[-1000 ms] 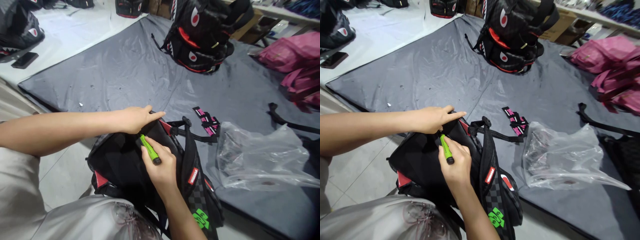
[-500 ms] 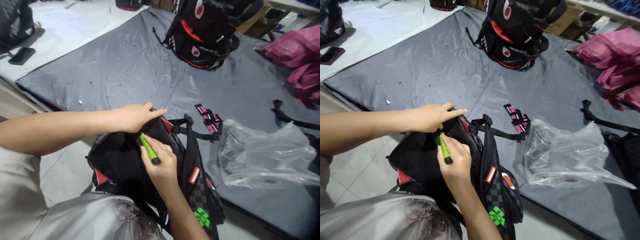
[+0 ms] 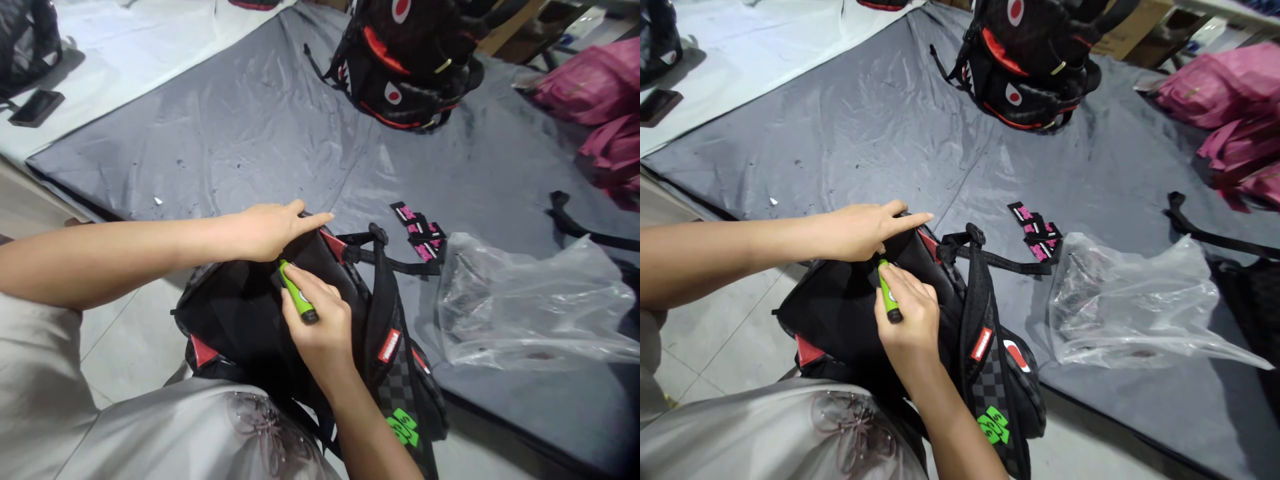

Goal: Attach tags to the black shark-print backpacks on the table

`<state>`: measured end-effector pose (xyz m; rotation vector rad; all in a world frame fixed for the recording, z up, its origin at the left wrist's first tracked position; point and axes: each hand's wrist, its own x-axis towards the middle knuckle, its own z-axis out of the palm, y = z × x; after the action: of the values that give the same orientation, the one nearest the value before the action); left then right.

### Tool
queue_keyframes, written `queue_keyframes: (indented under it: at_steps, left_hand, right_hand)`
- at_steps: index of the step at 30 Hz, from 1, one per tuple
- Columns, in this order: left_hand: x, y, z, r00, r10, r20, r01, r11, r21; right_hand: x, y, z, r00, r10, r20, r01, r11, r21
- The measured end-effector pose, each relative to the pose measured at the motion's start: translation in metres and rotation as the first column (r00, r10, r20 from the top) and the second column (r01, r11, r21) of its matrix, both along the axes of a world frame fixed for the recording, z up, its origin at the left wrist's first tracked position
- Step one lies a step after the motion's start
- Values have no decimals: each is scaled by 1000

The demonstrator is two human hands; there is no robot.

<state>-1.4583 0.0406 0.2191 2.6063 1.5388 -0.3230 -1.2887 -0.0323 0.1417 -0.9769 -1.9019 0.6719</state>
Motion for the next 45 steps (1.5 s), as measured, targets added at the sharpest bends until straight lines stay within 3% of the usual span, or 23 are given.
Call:
queue_keyframes:
  at_steps: [3,7,13,17,19,20,21,22,24,26,28,30,33,37,40,43,45]
  left_hand:
    - [0,0,0,1000,16,-1,-16,1000,-6]
    - [0,0,0,1000,15,-9,-15,1000,-6]
    - [-2,-2,1,999,0,-50,2,999,37]
    - [-6,0,-2,997,-7,-78,11,998,54]
    - [-7,0,-3,997,-20,-74,24,998,56]
    - [-8,0,-3,997,-23,-72,27,998,57]
    - [-8,0,-4,997,-24,-69,29,998,58]
    - [-8,0,-5,997,-25,-66,29,998,61]
    - [-8,-1,-6,998,-23,-62,27,997,73]
    - [-7,-2,-6,998,-20,-57,25,996,84]
    - [-6,-4,-6,998,-16,-57,21,996,85]
    - [-5,-5,-7,998,-11,-56,15,997,78]
    - [-5,-6,-9,999,3,-35,0,996,85]
    - [-2,-4,-11,1000,3,-30,-1,996,84]
    - [1,-3,-8,998,6,-57,-2,997,72]
    - [2,-2,-5,998,11,-60,-8,999,54]
    - [1,0,-3,999,8,-44,-6,999,37]
  right_hand:
    - [0,-1,1,999,48,-9,-48,998,-41]
    - [-1,0,1,1000,5,-29,-6,999,-45]
    - [-10,1,3,992,29,-126,-40,995,-87]
    - [10,-11,32,979,82,-186,-114,979,-171]
    - [40,-12,50,980,-38,-198,14,992,-123]
    - [58,-6,55,970,-149,-194,140,989,-56]
    - [79,7,56,921,-320,-221,337,941,42]
    - [99,26,53,851,-475,-221,506,856,105]
    - [136,79,32,768,-636,-69,639,755,147]
    - [162,141,3,698,-639,324,661,749,53]
    - [174,198,-23,558,-491,669,699,713,-59]
    - [176,242,-40,505,-437,744,711,699,-72]
    - [171,282,-49,486,-438,756,711,701,-51]
    - [168,304,-52,453,-389,802,712,700,-62]
    - [169,306,-46,442,-412,797,696,717,-15]
    - [168,286,-22,469,-468,750,693,721,17]
    - [164,252,5,576,-565,591,677,735,43]
